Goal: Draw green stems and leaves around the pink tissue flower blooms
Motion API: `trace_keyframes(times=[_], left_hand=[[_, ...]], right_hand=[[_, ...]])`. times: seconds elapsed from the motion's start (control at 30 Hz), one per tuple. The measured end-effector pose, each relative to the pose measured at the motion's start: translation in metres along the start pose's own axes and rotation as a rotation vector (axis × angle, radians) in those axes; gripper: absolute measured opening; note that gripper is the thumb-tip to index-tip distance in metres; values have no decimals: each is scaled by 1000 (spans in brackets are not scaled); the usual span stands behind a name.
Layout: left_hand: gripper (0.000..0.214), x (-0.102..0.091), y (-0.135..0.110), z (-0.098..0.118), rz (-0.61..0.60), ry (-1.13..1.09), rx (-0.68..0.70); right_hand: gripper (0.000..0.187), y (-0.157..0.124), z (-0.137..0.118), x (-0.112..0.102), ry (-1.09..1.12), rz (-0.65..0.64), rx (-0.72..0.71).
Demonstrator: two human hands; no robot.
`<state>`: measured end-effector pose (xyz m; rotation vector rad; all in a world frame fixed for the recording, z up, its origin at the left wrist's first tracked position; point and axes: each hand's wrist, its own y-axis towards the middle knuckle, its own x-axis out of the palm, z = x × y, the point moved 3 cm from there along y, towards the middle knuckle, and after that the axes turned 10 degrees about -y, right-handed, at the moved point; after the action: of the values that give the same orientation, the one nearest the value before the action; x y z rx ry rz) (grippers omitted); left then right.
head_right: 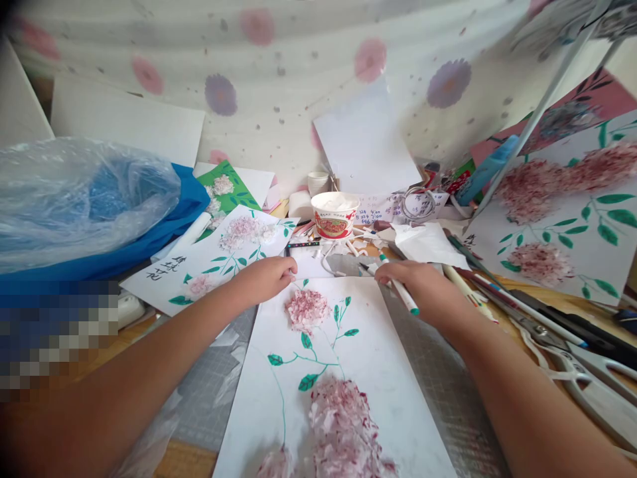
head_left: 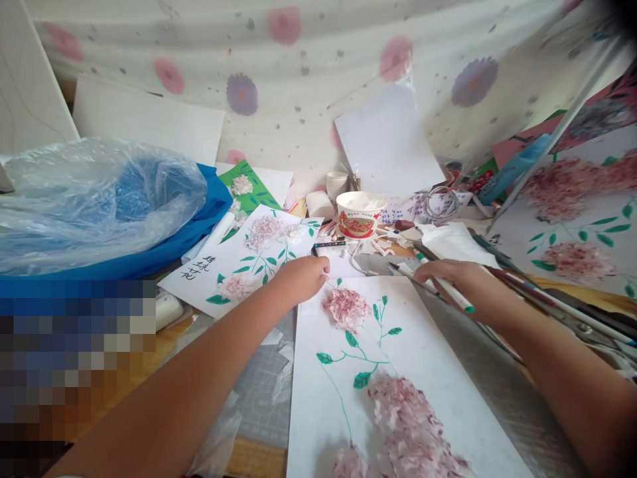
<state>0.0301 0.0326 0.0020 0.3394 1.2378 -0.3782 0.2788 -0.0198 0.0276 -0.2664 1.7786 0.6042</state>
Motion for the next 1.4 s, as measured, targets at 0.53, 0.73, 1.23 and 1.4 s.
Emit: trace_keyframes(times=[0.53,0.73,1.23,1.4], left_hand=[[22,0,-13,-3,-59,-10,-26],[22,3,-12,-1,-60,48,-46],[16,10,-9,-5,-8,23,32],[16,11,-8,-6,11,26,45]], right_hand=[[14,5,-102,34,1099,-314,-126],[12,13,-118,43,902,-419,-77],[9,16,-122,58,817,-321,-98],[10,17,-122,61,751,-315,-127]])
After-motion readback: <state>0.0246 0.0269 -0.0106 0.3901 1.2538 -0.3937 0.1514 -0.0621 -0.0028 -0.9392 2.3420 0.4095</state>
